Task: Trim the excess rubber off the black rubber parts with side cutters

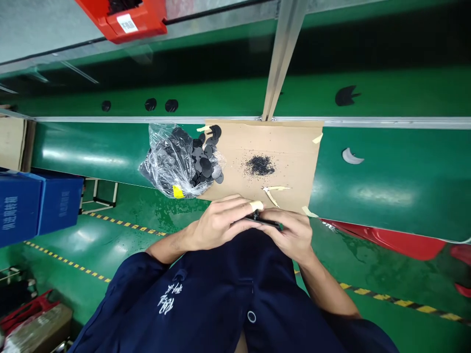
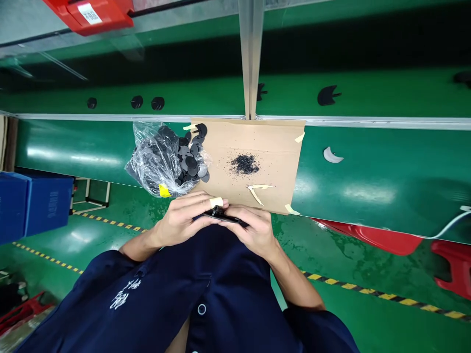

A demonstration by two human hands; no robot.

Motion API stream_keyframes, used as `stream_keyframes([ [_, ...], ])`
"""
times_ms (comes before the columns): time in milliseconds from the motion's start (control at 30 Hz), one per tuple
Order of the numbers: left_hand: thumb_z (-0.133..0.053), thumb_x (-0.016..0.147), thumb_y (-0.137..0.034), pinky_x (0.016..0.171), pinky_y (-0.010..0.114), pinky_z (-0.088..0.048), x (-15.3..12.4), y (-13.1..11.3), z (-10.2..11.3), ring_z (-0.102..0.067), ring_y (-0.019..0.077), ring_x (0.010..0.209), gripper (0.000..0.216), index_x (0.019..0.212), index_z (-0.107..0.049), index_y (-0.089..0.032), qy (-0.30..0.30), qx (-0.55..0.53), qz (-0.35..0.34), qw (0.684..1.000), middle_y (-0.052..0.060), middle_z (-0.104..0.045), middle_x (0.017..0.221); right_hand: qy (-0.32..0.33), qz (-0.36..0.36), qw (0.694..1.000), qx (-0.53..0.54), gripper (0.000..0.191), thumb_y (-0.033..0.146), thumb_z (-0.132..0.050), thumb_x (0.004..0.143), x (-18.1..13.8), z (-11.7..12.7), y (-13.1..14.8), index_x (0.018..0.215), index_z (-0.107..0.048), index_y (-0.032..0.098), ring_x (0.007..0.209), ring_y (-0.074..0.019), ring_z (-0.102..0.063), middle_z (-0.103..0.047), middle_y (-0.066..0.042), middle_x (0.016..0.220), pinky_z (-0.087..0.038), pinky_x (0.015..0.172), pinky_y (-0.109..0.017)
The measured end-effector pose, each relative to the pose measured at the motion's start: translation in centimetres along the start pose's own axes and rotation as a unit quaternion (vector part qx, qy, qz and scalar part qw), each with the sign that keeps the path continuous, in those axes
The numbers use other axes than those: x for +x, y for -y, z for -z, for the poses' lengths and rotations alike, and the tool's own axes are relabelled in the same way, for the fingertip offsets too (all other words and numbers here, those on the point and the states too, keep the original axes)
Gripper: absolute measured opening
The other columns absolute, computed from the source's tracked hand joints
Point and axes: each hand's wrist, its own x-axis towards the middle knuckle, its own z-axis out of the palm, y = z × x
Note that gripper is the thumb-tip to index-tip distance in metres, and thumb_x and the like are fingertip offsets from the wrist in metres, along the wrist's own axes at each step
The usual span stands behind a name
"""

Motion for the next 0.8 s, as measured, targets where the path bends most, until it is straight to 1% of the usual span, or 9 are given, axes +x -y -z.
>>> stream_keyframes([
  [100, -0.062, 0.101, -0.024, 0.079, 0.032, -0.062, 0.0, -0.1, 0.0, -0.072, 0.0185, 0.087, 0.036, 0.135, -0.059, -0.011, -0.002, 0.022, -0.004, 1.000, 0.013, -0.077, 0.104, -0.012, 0.002, 1.000, -0.008, 0.010, 0.021, -0.077, 0.091, -0.1, -0.1, 0.1, 0.101, -0.077, 0.020, 0.078, -0.0183, -0.079, -0.081, -0.006, 0.093, -0.067, 0.076, -0.026],
  [200, -0.063, 0.100, -0.025, 0.077, 0.032, -0.062, -0.1, -0.2, 0.0, -0.071, 0.0187, 0.084, 0.039, 0.136, -0.058, -0.011, -0.002, 0.042, -0.002, 0.999, 0.011, -0.077, 0.097, -0.013, 0.003, 1.000, -0.014, 0.014, 0.015, -0.077, 0.090, -0.1, -0.3, 0.3, 0.103, -0.076, 0.019, 0.080, -0.0186, -0.079, -0.082, -0.007, 0.095, -0.067, 0.078, -0.026],
  [300, -0.063, 0.101, -0.024, 0.078, 0.034, -0.061, -0.2, -0.3, -0.1, -0.072, 0.0205, 0.088, 0.036, 0.135, -0.059, -0.011, -0.006, 0.054, 0.003, 0.999, 0.009, -0.076, 0.090, -0.023, 0.009, 0.999, -0.021, 0.017, 0.012, -0.076, 0.089, -0.1, -0.5, 0.3, 0.105, -0.076, 0.019, 0.082, -0.0189, -0.079, -0.082, -0.007, 0.098, -0.067, 0.079, -0.027],
  [367, -0.063, 0.101, -0.023, 0.078, 0.035, -0.061, -0.1, -0.4, -0.1, -0.072, 0.0208, 0.088, 0.035, 0.134, -0.060, -0.012, -0.013, 0.059, 0.002, 0.998, 0.010, -0.076, 0.091, -0.029, 0.010, 0.999, -0.025, 0.020, 0.013, -0.076, 0.090, -0.1, -0.6, 0.3, 0.108, -0.075, 0.020, 0.084, -0.0198, -0.080, -0.082, -0.008, 0.100, -0.068, 0.080, -0.029],
  [467, -0.064, 0.100, -0.023, 0.077, 0.035, -0.061, 0.0, -0.3, -0.3, -0.071, 0.0206, 0.088, 0.035, 0.133, -0.060, -0.012, -0.023, 0.060, 0.001, 0.998, 0.012, -0.076, 0.098, -0.029, 0.005, 0.999, -0.027, 0.019, 0.016, -0.074, 0.092, -0.1, -0.7, 0.3, 0.111, -0.076, 0.021, 0.085, -0.0208, -0.080, -0.081, -0.008, 0.102, -0.069, 0.080, -0.030],
  [633, -0.063, 0.101, -0.025, 0.079, 0.035, -0.061, 0.1, 0.1, -0.1, -0.071, 0.0199, 0.089, 0.036, 0.135, -0.062, -0.013, -0.017, 0.011, 0.004, 1.000, 0.011, -0.077, 0.097, -0.028, 0.007, 0.999, -0.044, 0.017, 0.013, -0.073, 0.092, 0.0, -0.6, 0.4, 0.107, -0.076, 0.020, 0.084, -0.0200, -0.080, -0.081, -0.008, 0.099, -0.068, 0.079, -0.028],
  [733, -0.069, 0.097, -0.031, 0.079, 0.034, -0.060, 0.4, 0.4, 0.2, -0.071, 0.0189, 0.088, 0.041, 0.134, -0.063, -0.014, -0.008, -0.039, -0.002, 0.999, 0.012, -0.078, 0.101, -0.025, 0.018, 0.998, -0.056, 0.016, 0.011, -0.072, 0.092, 0.0, -0.5, 0.5, 0.105, -0.075, 0.019, 0.085, -0.0199, -0.080, -0.081, -0.009, 0.099, -0.068, 0.079, -0.027],
  [800, -0.070, 0.096, -0.029, 0.080, 0.034, -0.060, 0.6, 0.6, 0.4, -0.071, 0.0182, 0.089, 0.041, 0.135, -0.064, -0.016, -0.005, -0.065, -0.004, 0.998, 0.012, -0.078, 0.105, -0.021, 0.027, 0.997, -0.062, 0.014, 0.012, -0.073, 0.092, 0.0, -0.5, 0.5, 0.104, -0.076, 0.019, 0.084, -0.0197, -0.080, -0.081, -0.009, 0.098, -0.068, 0.078, -0.026],
])
